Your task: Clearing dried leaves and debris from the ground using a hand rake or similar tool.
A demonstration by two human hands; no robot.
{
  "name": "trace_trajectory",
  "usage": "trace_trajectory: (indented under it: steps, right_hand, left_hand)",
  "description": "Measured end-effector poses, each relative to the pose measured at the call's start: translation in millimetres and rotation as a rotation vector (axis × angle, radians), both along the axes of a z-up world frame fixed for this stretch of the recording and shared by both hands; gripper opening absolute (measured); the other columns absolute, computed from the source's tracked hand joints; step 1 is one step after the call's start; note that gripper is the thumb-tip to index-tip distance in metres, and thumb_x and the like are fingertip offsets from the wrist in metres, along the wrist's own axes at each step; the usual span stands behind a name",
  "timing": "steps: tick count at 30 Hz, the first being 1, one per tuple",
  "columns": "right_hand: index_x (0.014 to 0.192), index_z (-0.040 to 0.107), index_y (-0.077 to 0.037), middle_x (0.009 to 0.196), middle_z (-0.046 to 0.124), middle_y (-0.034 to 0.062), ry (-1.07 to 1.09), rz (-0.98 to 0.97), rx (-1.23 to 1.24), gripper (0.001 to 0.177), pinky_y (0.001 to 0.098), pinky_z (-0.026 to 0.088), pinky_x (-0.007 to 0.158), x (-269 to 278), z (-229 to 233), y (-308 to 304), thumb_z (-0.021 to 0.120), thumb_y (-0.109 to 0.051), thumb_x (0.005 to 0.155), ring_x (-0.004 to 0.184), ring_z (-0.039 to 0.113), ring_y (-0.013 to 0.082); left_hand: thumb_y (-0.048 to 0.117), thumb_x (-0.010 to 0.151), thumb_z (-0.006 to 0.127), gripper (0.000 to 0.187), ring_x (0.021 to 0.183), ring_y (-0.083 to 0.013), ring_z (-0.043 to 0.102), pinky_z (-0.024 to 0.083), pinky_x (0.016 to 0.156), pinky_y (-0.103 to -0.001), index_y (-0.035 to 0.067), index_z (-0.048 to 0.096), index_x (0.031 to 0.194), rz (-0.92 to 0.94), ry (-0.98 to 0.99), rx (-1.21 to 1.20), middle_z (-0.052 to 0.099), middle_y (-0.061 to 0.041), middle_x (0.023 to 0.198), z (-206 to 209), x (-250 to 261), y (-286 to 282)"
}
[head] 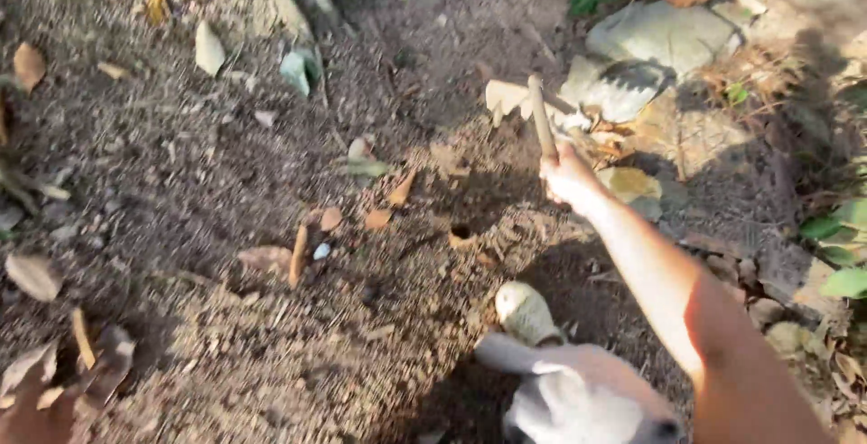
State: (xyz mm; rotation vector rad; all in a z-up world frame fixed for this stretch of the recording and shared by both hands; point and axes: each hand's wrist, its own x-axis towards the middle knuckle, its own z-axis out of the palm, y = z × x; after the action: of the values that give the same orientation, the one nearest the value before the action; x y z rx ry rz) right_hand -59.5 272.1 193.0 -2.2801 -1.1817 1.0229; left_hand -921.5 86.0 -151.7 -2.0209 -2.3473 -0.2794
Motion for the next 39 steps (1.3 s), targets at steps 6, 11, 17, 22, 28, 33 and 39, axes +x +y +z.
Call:
trace_trajectory:
  steps: [6,11,17,22,28,33,39]
  right_hand:
    - [0.126,0.045,-0.003,0.081,0.054,0.0082,0.236,-0.296,0.144,0.028,0.0354,0.037,0.041,164.6,-144.1,3.1,0.053,-0.018,0.104,0.054,0.047,0.0179]
    - [0.129,0.050,-0.007,0.095,0.067,0.0209,-0.412,-0.184,0.336,0.037,0.0496,0.052,0.073,257.4,-206.1,20.1,0.060,-0.021,0.097,0.084,0.066,0.0377]
    - [0.121,0.049,-0.002,0.094,0.067,0.0202,-0.164,-0.419,0.167,0.027,0.0468,0.054,0.065,323.2,-181.7,82.7,0.054,-0.021,0.103,0.078,0.070,0.0356]
    - [0.125,0.044,-0.002,0.099,0.063,0.0143,0.069,-0.628,0.118,0.028,0.0366,0.056,0.048,368.9,-228.5,101.8,0.053,-0.017,0.103,0.066,0.066,0.0237]
    - [0.145,0.024,-0.006,0.087,0.056,0.0101,0.511,-0.860,0.157,0.046,0.0287,0.041,0.039,278.2,-234.0,51.9,0.046,-0.015,0.106,0.051,0.048,0.0138]
    - [0.147,0.024,-0.007,0.081,0.049,0.0059,0.661,-0.729,0.196,0.048,0.0285,0.041,0.038,215.6,-230.5,0.5,0.045,-0.014,0.104,0.051,0.047,0.0116]
    - [0.147,0.024,-0.010,0.085,0.054,0.0087,0.459,-0.555,0.136,0.048,0.0341,0.050,0.041,220.5,-231.1,7.0,0.044,-0.016,0.104,0.052,0.054,0.0144]
  left_hand:
    - [0.029,0.085,0.077,0.072,0.123,-0.0344,0.061,0.052,0.099,-0.047,0.004,0.052,0.148,-0.157,-0.543,0.049,0.063,-0.028,0.130,-39.4,91.1,86.6]
    - [0.074,0.076,0.061,0.071,0.150,-0.0348,0.051,0.050,0.119,-0.041,0.044,0.057,0.140,-0.274,0.746,-0.284,0.044,-0.008,0.158,218.7,367.7,177.2]
    - [0.064,0.096,0.049,0.072,0.142,-0.0285,0.039,0.040,0.113,-0.046,0.026,0.037,0.156,-0.484,0.268,-0.695,0.038,-0.017,0.157,321.8,660.7,242.2]
    - [0.059,0.099,0.044,0.078,0.156,-0.0354,0.003,0.007,0.123,-0.054,0.032,0.009,0.162,-0.623,0.151,-0.868,0.008,-0.016,0.168,287.9,746.1,232.5]
    - [0.059,0.101,0.044,0.076,0.158,-0.0316,0.002,0.007,0.126,-0.050,0.032,0.008,0.163,-0.530,0.179,-1.053,0.009,-0.013,0.169,247.4,751.0,228.6]
    - [0.058,0.101,0.044,0.074,0.157,-0.0334,0.004,0.008,0.125,-0.051,0.033,0.010,0.162,-0.469,0.121,-1.065,0.011,-0.014,0.168,218.4,742.2,218.0]
    - [0.055,0.101,0.048,0.074,0.156,-0.0334,0.011,0.011,0.126,-0.051,0.031,0.016,0.162,-0.493,0.087,-1.003,0.018,-0.015,0.167,207.6,751.1,214.6]
